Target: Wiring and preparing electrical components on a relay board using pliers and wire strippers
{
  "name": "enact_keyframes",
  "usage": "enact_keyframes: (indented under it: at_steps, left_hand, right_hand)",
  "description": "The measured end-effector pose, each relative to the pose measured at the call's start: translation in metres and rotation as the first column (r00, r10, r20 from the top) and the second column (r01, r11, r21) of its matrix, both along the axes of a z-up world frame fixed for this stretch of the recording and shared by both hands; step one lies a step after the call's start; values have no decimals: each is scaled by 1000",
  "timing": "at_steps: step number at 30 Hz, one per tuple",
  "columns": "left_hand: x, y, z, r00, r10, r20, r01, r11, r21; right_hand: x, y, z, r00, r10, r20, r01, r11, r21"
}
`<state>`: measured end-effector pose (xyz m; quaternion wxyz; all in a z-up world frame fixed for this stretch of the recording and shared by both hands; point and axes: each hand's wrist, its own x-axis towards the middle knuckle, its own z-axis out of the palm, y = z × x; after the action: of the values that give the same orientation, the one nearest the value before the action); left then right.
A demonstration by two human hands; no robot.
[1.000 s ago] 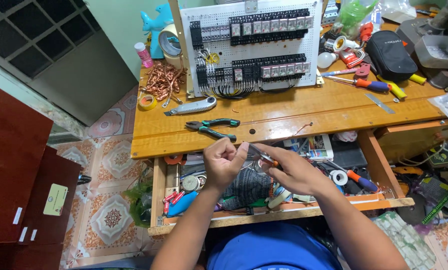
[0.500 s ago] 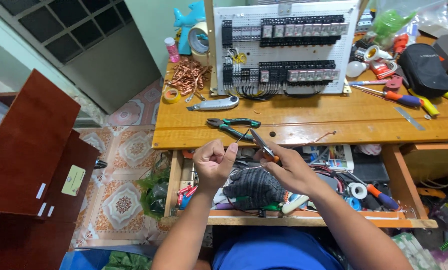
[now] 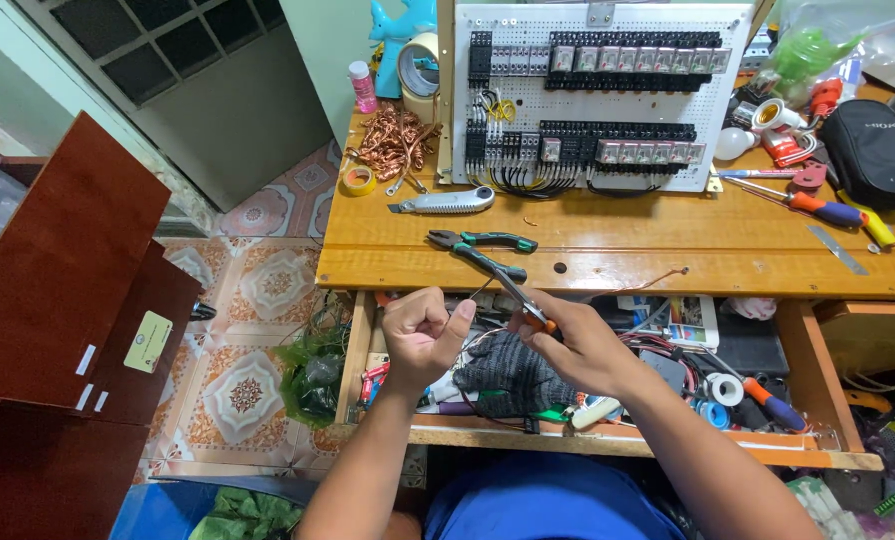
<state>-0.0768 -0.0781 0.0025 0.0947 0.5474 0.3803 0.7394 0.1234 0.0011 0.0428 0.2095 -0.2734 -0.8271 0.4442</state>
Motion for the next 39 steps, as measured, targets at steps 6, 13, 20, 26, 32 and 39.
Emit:
enact_keyframes:
  at_steps: [6, 13, 20, 26, 32, 39]
  left_hand:
    - [-8, -5, -3, 1000, 17, 16, -17, 999, 32]
    - [-8, -4, -22, 995, -20, 102, 22, 1000, -11]
    - [8, -9, -12, 972, -37, 231, 78, 982, -170]
    - [20, -12, 3, 989, -26, 145, 52, 982, -179]
    - [22, -9, 2, 989, 110, -103, -125, 980, -154]
    - [23, -7, 0, 890, 242, -386, -282, 958, -51]
  right_hand:
    - [-6, -6, 20, 999, -30, 30, 29, 998, 54]
    - [11, 11, 26, 989, -123, 87, 112, 987, 117]
    - [7, 1, 30, 993, -75, 87, 71, 996, 49]
    - [1, -2, 14, 994, -43, 98, 34, 995, 91]
    - [2, -1, 6, 999, -10, 37, 6, 992, 124]
    - [1, -4, 12, 997, -15, 82, 0, 984, 177]
